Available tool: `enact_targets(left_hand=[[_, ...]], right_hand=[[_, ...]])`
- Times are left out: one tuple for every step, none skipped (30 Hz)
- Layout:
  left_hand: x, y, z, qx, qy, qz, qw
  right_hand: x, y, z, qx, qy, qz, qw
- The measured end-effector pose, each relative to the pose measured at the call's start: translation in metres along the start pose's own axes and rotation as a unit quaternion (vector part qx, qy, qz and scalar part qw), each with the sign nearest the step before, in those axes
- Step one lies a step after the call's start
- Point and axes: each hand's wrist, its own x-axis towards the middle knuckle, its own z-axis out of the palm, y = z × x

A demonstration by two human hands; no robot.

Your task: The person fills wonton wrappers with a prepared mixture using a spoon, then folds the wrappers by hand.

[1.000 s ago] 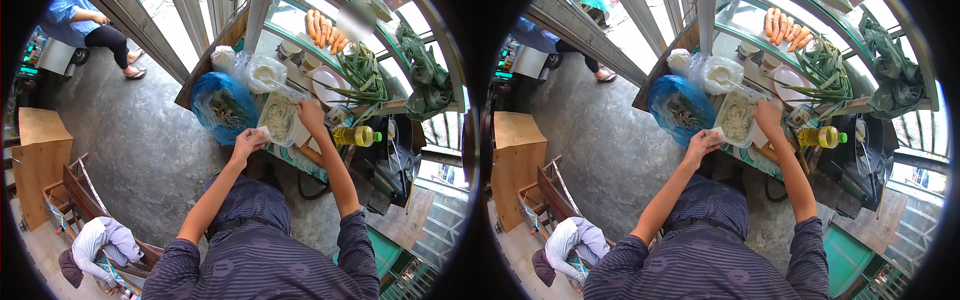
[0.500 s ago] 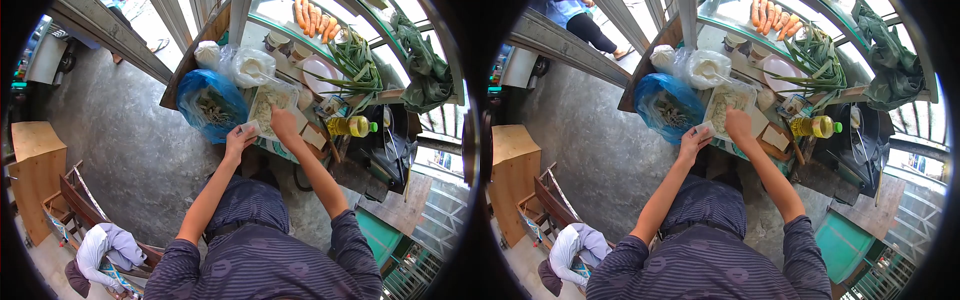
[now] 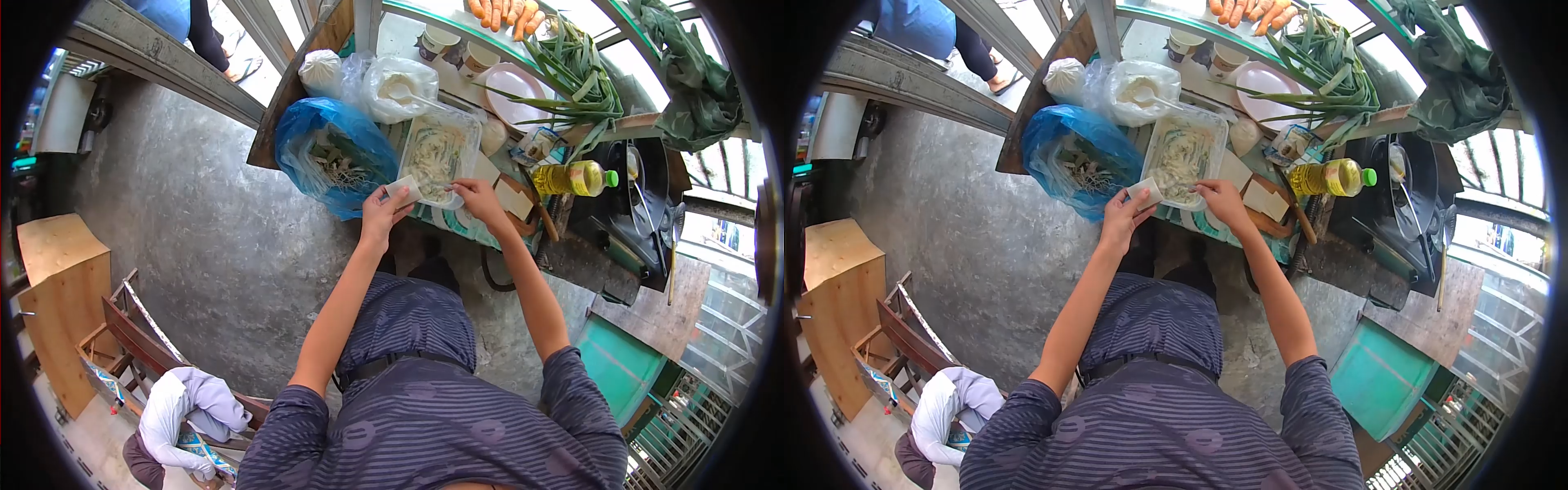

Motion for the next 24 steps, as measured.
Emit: enact_targets(left_hand=[[-0.001,0.001,-0.001,0.002,-0.002,0.001,1.0],[-0.003,0.001,-0.001,0.003,-0.004,0.002,1.0],[-0.005,0.002,-0.002,-0.003,-0.001,-0.005,1.0],[-0.007,0.003,-0.002,-0.008,0.002,-0.012,1.0],[-0.008,0.006,-0.002,-0.014,0.004,-0.017,1.0],[-0.01,0.008,-0.002,-0.026,0.003,-0.013,1.0],[-0.013,0.009,-0.002,-0.038,0.002,-0.01,0.999],[-0.015,0.009,-0.002,-0.049,0.001,-0.007,0.999],[-0.015,0.01,-0.002,-0.051,0.003,-0.008,0.999],[-0.015,0.011,-0.003,-0.053,0.005,-0.01,0.999],[-0.015,0.011,-0.003,-0.055,0.007,-0.011,0.998],[-0.014,0.011,-0.004,-0.056,0.008,-0.013,0.998],[-0.013,0.011,-0.004,-0.058,0.009,-0.015,0.998],[-0.011,0.011,-0.004,-0.06,0.01,-0.016,0.998],[-0.01,0.011,-0.003,-0.056,0.009,-0.015,0.998],[-0.009,0.01,-0.003,-0.051,0.008,-0.015,0.999],[-0.008,0.01,-0.003,-0.048,0.007,-0.013,0.999],[-0.009,0.01,-0.002,-0.039,0.006,-0.009,0.999],[-0.01,0.011,0.0,-0.031,0.005,-0.006,0.999],[-0.011,0.012,0.001,-0.024,0.003,-0.002,1.0],[-0.013,0.013,0.003,-0.01,-0.005,0.005,1.0],[-0.015,0.015,0.005,0.004,-0.013,0.011,1.0],[-0.016,0.016,0.007,0.018,-0.022,0.017,0.999],[-0.018,0.019,0.01,0.026,-0.033,0.018,0.999]], right_hand=[[-0.006,-0.01,-0.005,0.06,-0.015,0.054,0.997],[-0.01,-0.015,-0.008,0.12,-0.03,0.108,0.986],[-0.013,-0.012,-0.008,0.143,-0.026,0.104,0.984],[-0.016,-0.01,-0.008,0.165,-0.02,0.099,0.981],[-0.017,-0.008,-0.009,0.188,-0.015,0.093,0.978],[-0.021,-0.012,-0.013,0.221,-0.023,0.097,0.97],[-0.026,-0.017,-0.019,0.254,-0.032,0.102,0.961],[-0.03,-0.019,-0.023,0.286,-0.04,0.107,0.951],[-0.03,-0.017,-0.024,0.277,-0.026,0.096,0.956],[-0.029,-0.016,-0.025,0.267,-0.011,0.086,0.96],[-0.029,-0.014,-0.024,0.257,0.003,0.076,0.964],[-0.029,-0.011,-0.022,0.149,0.072,-0.017,0.986],[-0.029,-0.009,-0.016,0.037,0.139,-0.107,0.984],[-0.029,-0.006,-0.013,-0.077,0.203,-0.195,0.956],[-0.033,-0.012,-0.012,-0.128,0.184,-0.187,0.956],[-0.039,-0.017,-0.012,-0.179,0.164,-0.178,0.954],[-0.044,-0.024,-0.013,-0.23,0.144,-0.168,0.948],[-0.047,-0.028,-0.011,-0.249,0.145,-0.149,0.946],[-0.05,-0.031,-0.009,-0.269,0.146,-0.128,0.943],[-0.052,-0.036,-0.008,-0.289,0.147,-0.109,0.94],[-0.053,-0.042,-0.01,-0.316,0.199,-0.159,0.914],[-0.054,-0.05,-0.011,-0.34,0.25,-0.209,0.882],[-0.054,-0.055,-0.01,-0.362,0.299,-0.257,0.844],[-0.053,-0.055,-0.006,-0.297,0.265,-0.255,0.881]])
